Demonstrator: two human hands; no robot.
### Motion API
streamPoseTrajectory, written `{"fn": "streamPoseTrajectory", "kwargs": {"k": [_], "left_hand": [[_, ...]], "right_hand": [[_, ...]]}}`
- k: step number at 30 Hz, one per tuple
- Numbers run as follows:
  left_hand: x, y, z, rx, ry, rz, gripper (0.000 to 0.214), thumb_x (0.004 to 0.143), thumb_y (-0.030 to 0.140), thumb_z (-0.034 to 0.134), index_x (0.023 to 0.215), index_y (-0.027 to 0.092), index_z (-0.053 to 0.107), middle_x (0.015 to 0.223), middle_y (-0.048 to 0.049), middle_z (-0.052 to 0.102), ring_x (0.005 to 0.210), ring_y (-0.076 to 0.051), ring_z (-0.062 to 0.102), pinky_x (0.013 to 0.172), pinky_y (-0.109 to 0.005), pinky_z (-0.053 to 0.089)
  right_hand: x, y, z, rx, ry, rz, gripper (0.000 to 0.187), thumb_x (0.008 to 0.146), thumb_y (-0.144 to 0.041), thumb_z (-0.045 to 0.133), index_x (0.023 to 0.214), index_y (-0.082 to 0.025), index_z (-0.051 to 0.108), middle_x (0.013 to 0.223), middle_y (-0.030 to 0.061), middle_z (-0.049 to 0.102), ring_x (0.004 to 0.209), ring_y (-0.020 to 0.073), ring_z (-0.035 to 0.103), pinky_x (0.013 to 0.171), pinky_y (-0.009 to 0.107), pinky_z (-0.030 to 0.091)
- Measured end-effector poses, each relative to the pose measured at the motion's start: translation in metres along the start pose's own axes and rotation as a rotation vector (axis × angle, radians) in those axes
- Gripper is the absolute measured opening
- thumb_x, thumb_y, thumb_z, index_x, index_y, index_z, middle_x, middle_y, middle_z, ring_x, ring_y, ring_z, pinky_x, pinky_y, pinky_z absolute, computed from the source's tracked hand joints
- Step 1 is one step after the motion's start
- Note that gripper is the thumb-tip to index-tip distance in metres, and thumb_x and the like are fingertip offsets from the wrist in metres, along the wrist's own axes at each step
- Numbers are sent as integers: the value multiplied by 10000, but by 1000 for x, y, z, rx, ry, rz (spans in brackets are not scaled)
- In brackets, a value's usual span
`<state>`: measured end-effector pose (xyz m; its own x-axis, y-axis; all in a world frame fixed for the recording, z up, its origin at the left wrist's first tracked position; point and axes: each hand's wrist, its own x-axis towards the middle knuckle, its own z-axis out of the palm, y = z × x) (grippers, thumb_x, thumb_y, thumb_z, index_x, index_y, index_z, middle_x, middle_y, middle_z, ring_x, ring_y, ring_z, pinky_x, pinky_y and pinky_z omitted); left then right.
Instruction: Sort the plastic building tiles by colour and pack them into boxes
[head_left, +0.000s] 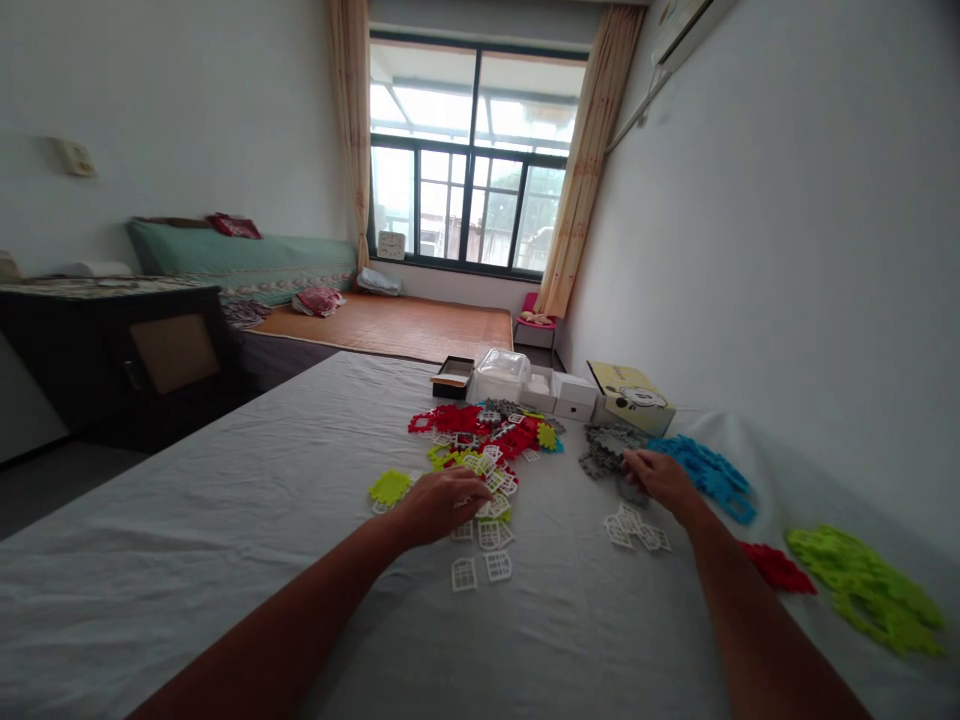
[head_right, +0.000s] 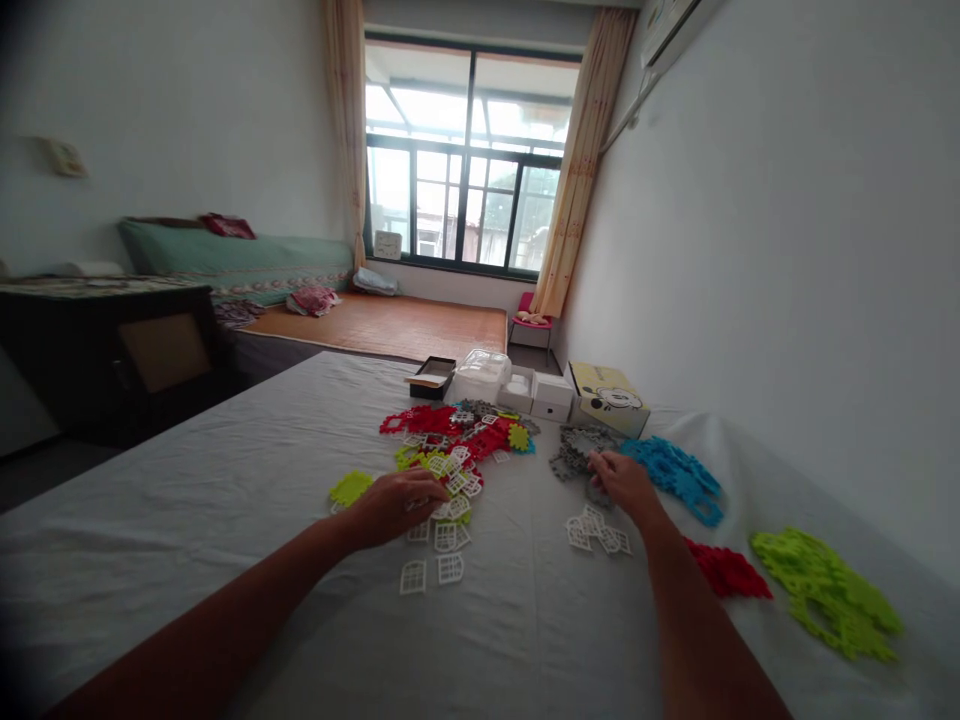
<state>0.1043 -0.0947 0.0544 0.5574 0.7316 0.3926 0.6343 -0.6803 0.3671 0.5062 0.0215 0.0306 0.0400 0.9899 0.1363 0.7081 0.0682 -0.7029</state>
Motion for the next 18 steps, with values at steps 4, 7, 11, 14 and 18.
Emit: {"fn": "streamPoseTrajectory", "kwargs": {"k": [4, 7, 11, 14, 18], "left_hand": [[1, -8, -3, 26, 110, -91, 218, 893, 294, 469, 964, 252, 671, 947, -21, 670, 909, -160, 586, 816, -254, 445], [3, -19, -7, 67, 218, -170, 239, 891, 320, 462, 954, 243, 680, 952, -39, 676, 936, -185, 578, 871, -302, 438], [-2, -43, -14, 145, 337, -322, 243, 873, 322, 471, 971, 243, 679, 1034, -50, 663, 1018, -216, 551, 945, -360, 401], [-11, -66, -15, 221, 342, -570, 275, 857, 379, 487, 1032, 253, 658, 1137, -66, 626, 1083, -253, 525, 941, -403, 397], [-17, -86, -7, 271, 248, -790, 354, 866, 422, 457, 1109, 225, 619, 1195, -106, 602, 1118, -279, 518, 962, -454, 372]], "right_hand": [[-2, 2, 10, -104, -159, 12, 562, 795, -644, 387, 580, -185, 631, 485, 40, 630, 427, 164, 576, 448, 260, 426], [-2, 2, 15, -176, -110, -55, 539, 838, -609, 334, 688, -208, 661, 611, 34, 678, 540, 175, 616, 525, 265, 439], [-2, 0, 18, -245, 7, -127, 434, 847, -536, 364, 792, -227, 663, 782, 49, 705, 741, 211, 643, 630, 277, 445], [-4, -3, 19, -278, 63, -157, 363, 832, -485, 416, 875, -225, 667, 883, 72, 708, 817, 228, 637, 670, 281, 430], [-14, -24, 26, -367, 133, -232, 348, 850, -452, 408, 897, -223, 665, 867, 79, 709, 774, 220, 643, 651, 273, 409]]}}
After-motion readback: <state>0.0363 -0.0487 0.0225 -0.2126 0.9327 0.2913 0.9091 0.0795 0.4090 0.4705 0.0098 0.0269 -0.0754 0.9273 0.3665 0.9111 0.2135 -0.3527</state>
